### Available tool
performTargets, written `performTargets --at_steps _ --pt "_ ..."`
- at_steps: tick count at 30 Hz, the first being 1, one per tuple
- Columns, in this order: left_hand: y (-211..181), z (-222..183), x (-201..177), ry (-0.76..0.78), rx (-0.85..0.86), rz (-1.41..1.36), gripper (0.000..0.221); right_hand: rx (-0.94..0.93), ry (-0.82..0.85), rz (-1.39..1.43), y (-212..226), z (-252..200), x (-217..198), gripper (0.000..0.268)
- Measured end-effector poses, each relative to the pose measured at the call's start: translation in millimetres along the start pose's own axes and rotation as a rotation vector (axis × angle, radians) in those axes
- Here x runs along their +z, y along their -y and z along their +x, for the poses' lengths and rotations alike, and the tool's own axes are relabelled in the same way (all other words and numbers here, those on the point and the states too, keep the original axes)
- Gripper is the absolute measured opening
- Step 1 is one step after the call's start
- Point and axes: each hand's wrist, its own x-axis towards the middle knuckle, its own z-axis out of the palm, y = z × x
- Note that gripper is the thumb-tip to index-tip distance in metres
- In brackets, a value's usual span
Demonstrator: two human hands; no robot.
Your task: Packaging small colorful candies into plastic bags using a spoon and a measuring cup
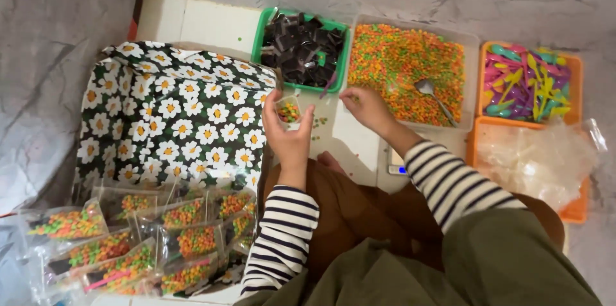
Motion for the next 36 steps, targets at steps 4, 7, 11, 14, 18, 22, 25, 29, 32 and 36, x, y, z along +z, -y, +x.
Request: performTargets --at_steps 4,7,11,14,18,22,25,29,32,36 --pt "34.8 1.9 24.1 -0.011 -0.068 0.037 0.082 -0.087 0.118 -0.634 -32.0 85.0 31.4 0.017" --pt "38.1 8.4 32.1 0.014 -0.059 0.057 0.082 -0.056 0.274 -0.889 -21.4 120.5 44.7 0.028" --pt "35.3 14.1 33.3 0.036 -0.073 0.061 0.082 -0.05 0.291 -1.105 -58.2 135.4 82.6 0.026" --pt "34.5 15.1 33.1 0.057 -0.074 0.06 0.082 -0.061 0.236 -1.077 -74.7 142.8 87.9 0.027" --pt "34.9 13.4 32.9 0.031 -0.069 0.08 0.083 -0.109 0.209 -1.001 -61.1 135.7 58.2 0.029" --pt "30.9 12.3 31.1 0.014 -0.029 0.15 0.085 -0.16 0.014 -0.64 -19.2 111.9 15.0 0.015" --pt "23.8 11.8 27.9 0.008 0.002 0.214 0.085 -0.203 -0.164 -0.269 41.4 74.1 -23.3 0.01" --pt "14.3 6.6 26.4 0.034 0.092 0.29 0.091 -0.287 -0.261 -0.002 123.9 13.7 -60.0 0.012" --pt "-3.7 2.7 23.1 0.031 0.165 0.289 0.097 -0.37 -0.253 -0.095 168.9 -24.5 -65.7 0.014" --pt "-33.0 -14.3 13.3 0.012 0.302 0.343 0.098 -0.471 -0.243 -0.2 170.0 -63.8 -62.3 0.011"
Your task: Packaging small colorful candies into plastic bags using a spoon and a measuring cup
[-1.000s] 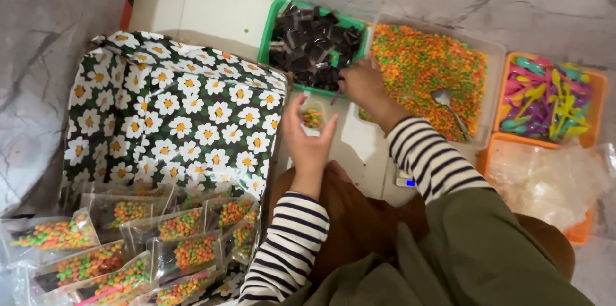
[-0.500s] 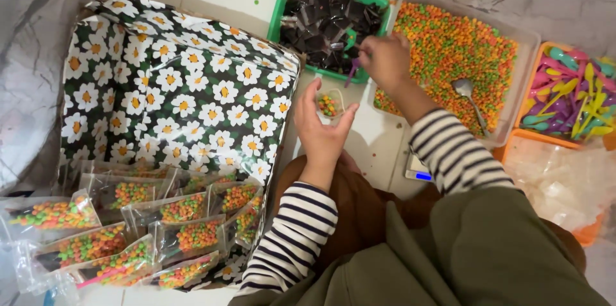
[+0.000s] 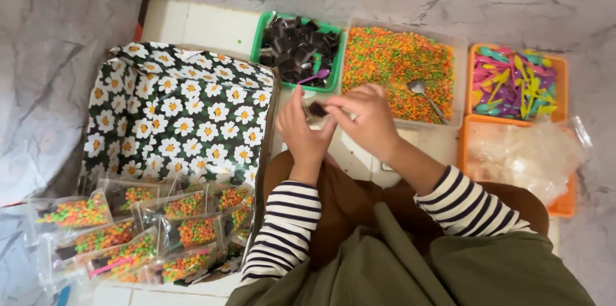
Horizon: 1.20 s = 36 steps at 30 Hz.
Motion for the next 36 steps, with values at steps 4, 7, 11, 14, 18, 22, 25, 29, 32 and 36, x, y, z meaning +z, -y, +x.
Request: performTargets --at_steps 4,7,11,14,18,22,25,29,32,36 --pt "-21.5 -22.6 -14.4 -0.037 0.125 0.01 0.085 0.011 0.032 -0.158 30.0 -29.1 -24.7 0.009" --pt "-42.1 -42.5 -28.0 -0.049 0.227 0.002 0.083 0.138 0.158 -0.186 47.7 -40.7 -54.6 0.011" --pt "-78.8 -65.6 -42.5 -0.086 0.398 -0.023 0.079 0.18 0.318 -0.384 51.3 -62.8 -80.8 0.009" --pt "-112.4 -69.6 -57.9 -0.141 0.446 -0.051 0.07 0.118 0.169 -0.369 71.8 -84.6 -95.2 0.01" --pt "-140.7 -76.3 -75.3 -0.137 0.491 -0.071 0.07 0.119 0.172 -0.184 94.7 -112.9 -129.7 0.008" --pt "-171.2 -81.9 -90.8 -0.113 0.51 -0.107 0.071 0.135 0.372 0.218 126.0 -140.3 -169.8 0.039" --pt "-186.5 -89.3 -94.5 -0.083 0.512 -0.158 0.072 0.025 0.277 0.115 117.8 -163.9 -172.4 0.04" --pt "-210.2 -98.3 -116.1 0.156 0.428 -0.442 0.103 -0.088 -0.008 0.14 111.6 -181.5 -186.4 0.012" --pt "-218.1 -100.4 -133.8 0.432 0.17 -0.824 0.122 -0.013 -0.036 0.212 125.7 -190.8 -210.6 0.009" --pt "-222.2 -102.8 -147.6 0.608 -0.092 -1.162 0.101 0.036 0.107 0.34 142.7 -193.9 -237.2 0.016"
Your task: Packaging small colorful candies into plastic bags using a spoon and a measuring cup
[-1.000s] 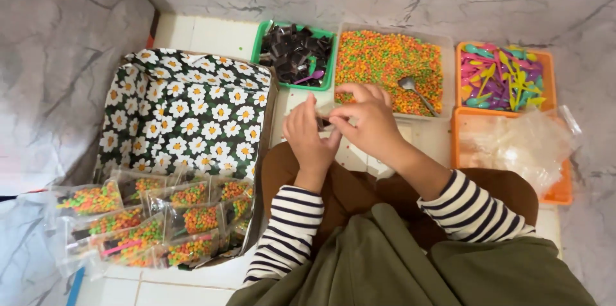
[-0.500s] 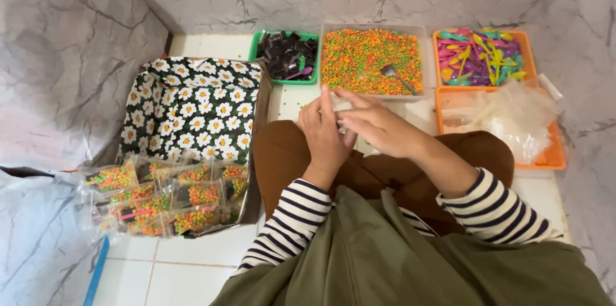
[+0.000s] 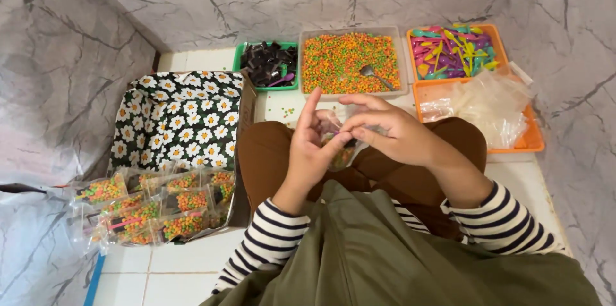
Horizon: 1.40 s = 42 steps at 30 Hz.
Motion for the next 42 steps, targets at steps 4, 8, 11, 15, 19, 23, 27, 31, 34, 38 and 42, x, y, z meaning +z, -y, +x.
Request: performTargets --at_steps 4,8,11,15,19,23,27,31,34,38,42 --pt "-10.7 -7.3 3.3 0.012 -0.061 0.0 0.091 -0.005 0.156 -0.042 11.1 -3.6 -12.2 0.021" --pt "-34.6 -7.3 13.1 -0.036 -0.176 -0.04 0.072 -0.055 0.133 -0.186 15.8 -6.2 -16.8 0.014" --pt "-32.5 -7.7 8.5 -0.136 -0.246 -0.053 0.045 -0.044 -0.159 -0.101 20.5 -12.0 -13.8 0.018" --pt "-45.9 -6.9 18.5 -0.169 -0.238 -0.036 0.033 0.062 -0.339 0.188 -4.9 -27.5 10.0 0.032" --pt "-56.9 -4.4 21.8 -0.116 -0.135 0.115 0.021 0.068 -0.405 0.264 -7.4 -33.8 21.3 0.036" --pt "-59.0 -3.2 20.3 -0.076 -0.033 0.267 0.015 -0.021 -0.395 0.237 -10.6 -35.5 31.5 0.044" --pt "-56.1 -7.2 24.9 -0.066 -0.029 0.277 0.015 -0.031 -0.384 0.268 -8.4 -39.1 39.2 0.043" --pt "-57.3 -9.1 23.6 -0.017 0.021 0.265 0.009 -0.063 -0.371 0.33 -6.6 -40.9 43.3 0.046" --pt "-62.1 -7.5 22.9 0.02 0.07 0.289 0.009 -0.088 -0.366 0.375 -9.5 -43.0 44.5 0.048" --pt "-63.2 -9.5 22.0 0.051 0.155 0.332 0.009 -0.135 -0.37 0.376 -9.4 -46.0 45.8 0.047" --pt "-59.8 -11.0 22.8 0.057 0.205 0.305 0.007 -0.159 -0.381 0.382 -11.0 -50.2 48.4 0.048"
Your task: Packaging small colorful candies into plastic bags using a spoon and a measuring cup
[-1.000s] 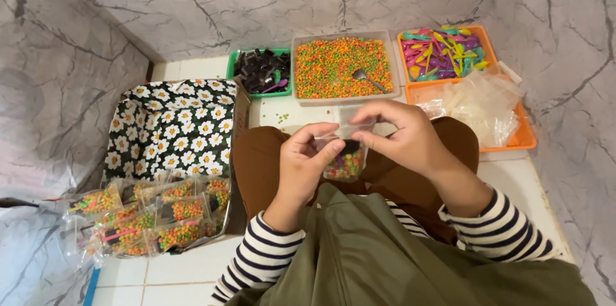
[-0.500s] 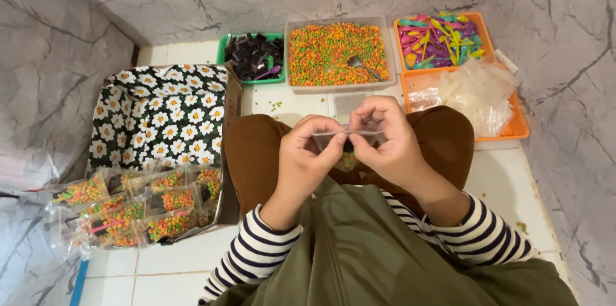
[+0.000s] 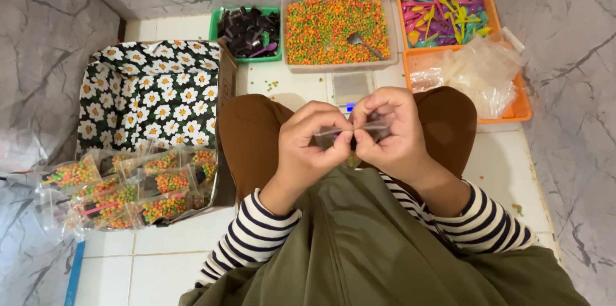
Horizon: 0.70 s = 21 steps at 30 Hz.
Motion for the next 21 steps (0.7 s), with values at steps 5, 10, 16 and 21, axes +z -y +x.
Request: performTargets --at_steps 5,10,16,21 --pt "3.2 -1.2 0.4 0.014 0.019 -0.032 0.007 -0.03 -0.013 0.096 1.1 -3.3 3.0 0.043" --pt "-2.9 2.0 0.2 0.05 0.034 -0.032 0.01 -0.041 0.018 0.126 2.8 -1.9 -0.3 0.045" --pt "-5.1 2.1 2.2 0.063 0.062 -0.035 0.012 -0.076 0.045 0.213 1.3 -0.3 0.5 0.045" --pt "-2.9 -0.1 1.2 0.069 0.058 -0.034 0.011 -0.132 0.044 0.146 3.8 1.3 2.0 0.047"
